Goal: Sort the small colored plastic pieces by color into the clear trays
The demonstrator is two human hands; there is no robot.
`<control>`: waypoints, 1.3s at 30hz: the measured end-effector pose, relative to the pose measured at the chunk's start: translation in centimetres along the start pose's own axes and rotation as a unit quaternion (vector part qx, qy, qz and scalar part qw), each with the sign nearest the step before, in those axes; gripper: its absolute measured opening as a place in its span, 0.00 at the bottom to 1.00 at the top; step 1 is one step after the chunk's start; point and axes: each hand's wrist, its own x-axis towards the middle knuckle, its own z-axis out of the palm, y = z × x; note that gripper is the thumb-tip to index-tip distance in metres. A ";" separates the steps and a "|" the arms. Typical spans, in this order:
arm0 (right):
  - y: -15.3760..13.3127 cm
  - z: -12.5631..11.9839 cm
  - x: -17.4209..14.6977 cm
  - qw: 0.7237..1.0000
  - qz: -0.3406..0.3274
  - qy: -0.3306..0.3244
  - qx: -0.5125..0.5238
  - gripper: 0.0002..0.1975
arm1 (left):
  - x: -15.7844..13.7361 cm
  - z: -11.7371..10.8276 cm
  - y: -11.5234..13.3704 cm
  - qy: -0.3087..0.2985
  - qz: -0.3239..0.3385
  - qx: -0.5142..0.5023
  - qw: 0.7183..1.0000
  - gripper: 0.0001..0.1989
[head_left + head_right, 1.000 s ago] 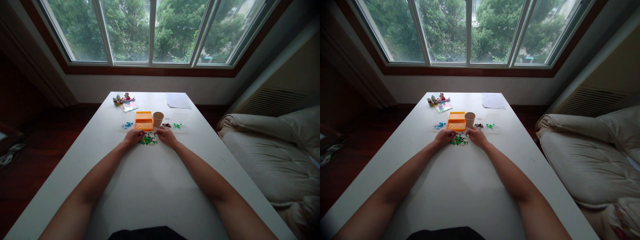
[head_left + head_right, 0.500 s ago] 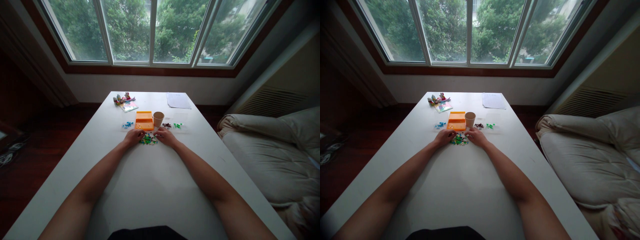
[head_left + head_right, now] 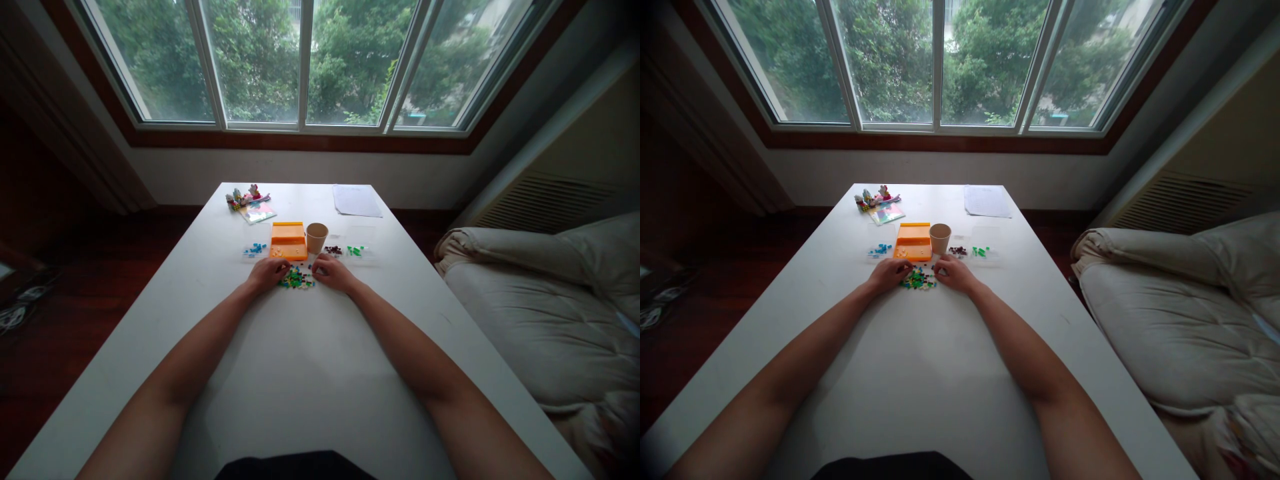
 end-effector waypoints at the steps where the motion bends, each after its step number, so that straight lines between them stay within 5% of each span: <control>1: 0.0 -0.1 0.0 1.000 0.001 -0.002 -0.001 0.04 | 0.0 0.0 0.0 0.000 0.000 0.000 1.000 0.14; 14: -0.2 -0.7 -0.1 0.987 0.052 0.004 -0.150 0.02 | 0.0 0.3 -0.4 0.003 -0.001 -0.005 1.000 0.14; 27: 0.3 -0.4 0.0 0.983 0.075 0.028 -0.165 0.01 | 0.0 0.1 -0.3 0.007 0.003 -0.001 1.000 0.14; 33: 1.1 -1.5 -0.1 0.963 0.114 0.176 -0.170 0.04 | 0.0 0.0 -0.3 0.014 -0.001 0.011 1.000 0.13; 39: 4.4 -4.3 -1.3 0.887 0.227 0.340 -0.214 0.06 | 0.0 0.0 -0.1 0.013 0.002 0.019 1.000 0.14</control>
